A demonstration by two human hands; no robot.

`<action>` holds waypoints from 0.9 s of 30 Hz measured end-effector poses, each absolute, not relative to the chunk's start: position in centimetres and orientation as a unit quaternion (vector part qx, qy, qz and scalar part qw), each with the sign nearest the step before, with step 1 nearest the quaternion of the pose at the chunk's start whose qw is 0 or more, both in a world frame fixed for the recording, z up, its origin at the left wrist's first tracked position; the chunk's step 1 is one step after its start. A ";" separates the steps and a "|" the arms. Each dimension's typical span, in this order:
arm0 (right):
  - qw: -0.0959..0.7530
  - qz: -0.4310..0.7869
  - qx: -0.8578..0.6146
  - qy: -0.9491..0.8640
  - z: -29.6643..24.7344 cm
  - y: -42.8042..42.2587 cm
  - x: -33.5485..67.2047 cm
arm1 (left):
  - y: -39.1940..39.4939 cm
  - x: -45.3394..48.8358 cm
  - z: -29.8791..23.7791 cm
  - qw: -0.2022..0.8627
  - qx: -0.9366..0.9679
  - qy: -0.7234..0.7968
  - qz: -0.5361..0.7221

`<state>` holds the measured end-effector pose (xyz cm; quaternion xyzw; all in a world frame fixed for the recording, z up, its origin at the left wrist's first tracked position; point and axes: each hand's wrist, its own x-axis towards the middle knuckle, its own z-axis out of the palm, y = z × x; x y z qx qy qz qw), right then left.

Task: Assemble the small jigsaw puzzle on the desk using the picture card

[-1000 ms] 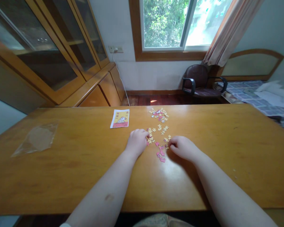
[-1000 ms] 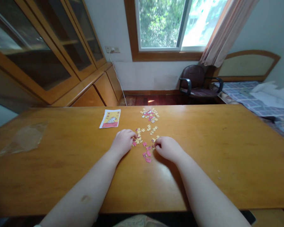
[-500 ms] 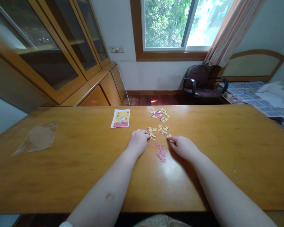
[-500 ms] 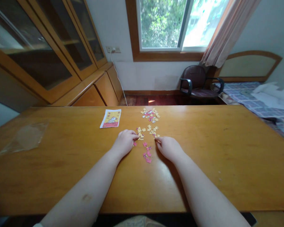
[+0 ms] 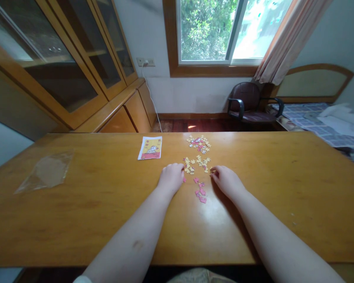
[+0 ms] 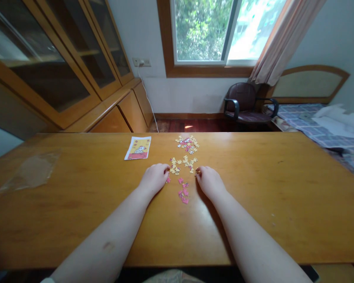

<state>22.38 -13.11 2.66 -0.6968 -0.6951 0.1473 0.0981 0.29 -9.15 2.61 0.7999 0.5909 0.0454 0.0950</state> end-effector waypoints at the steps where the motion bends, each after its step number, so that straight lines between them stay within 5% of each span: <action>1: 0.108 0.154 -0.688 -0.701 2.4 -13.0 22.3 | -9.1 0.4 2.6 0.097 0.799 0.591 0.048; 7: 0.193 0.120 -0.657 -0.718 0.8 -12.1 22.3 | -9.1 0.5 2.7 0.106 0.805 0.579 0.072; 15: 0.122 0.145 -0.630 -0.753 0.2 -11.7 22.6 | -9.6 0.4 3.0 0.099 0.804 0.584 0.046; 22: 0.237 0.141 -0.706 -0.653 -0.3 -9.5 23.4 | -9.3 0.5 2.8 0.134 0.784 0.600 0.088; 27: 0.143 0.124 -0.622 -0.760 0.2 -5.5 24.5 | -8.6 0.3 2.4 0.231 0.734 0.625 0.135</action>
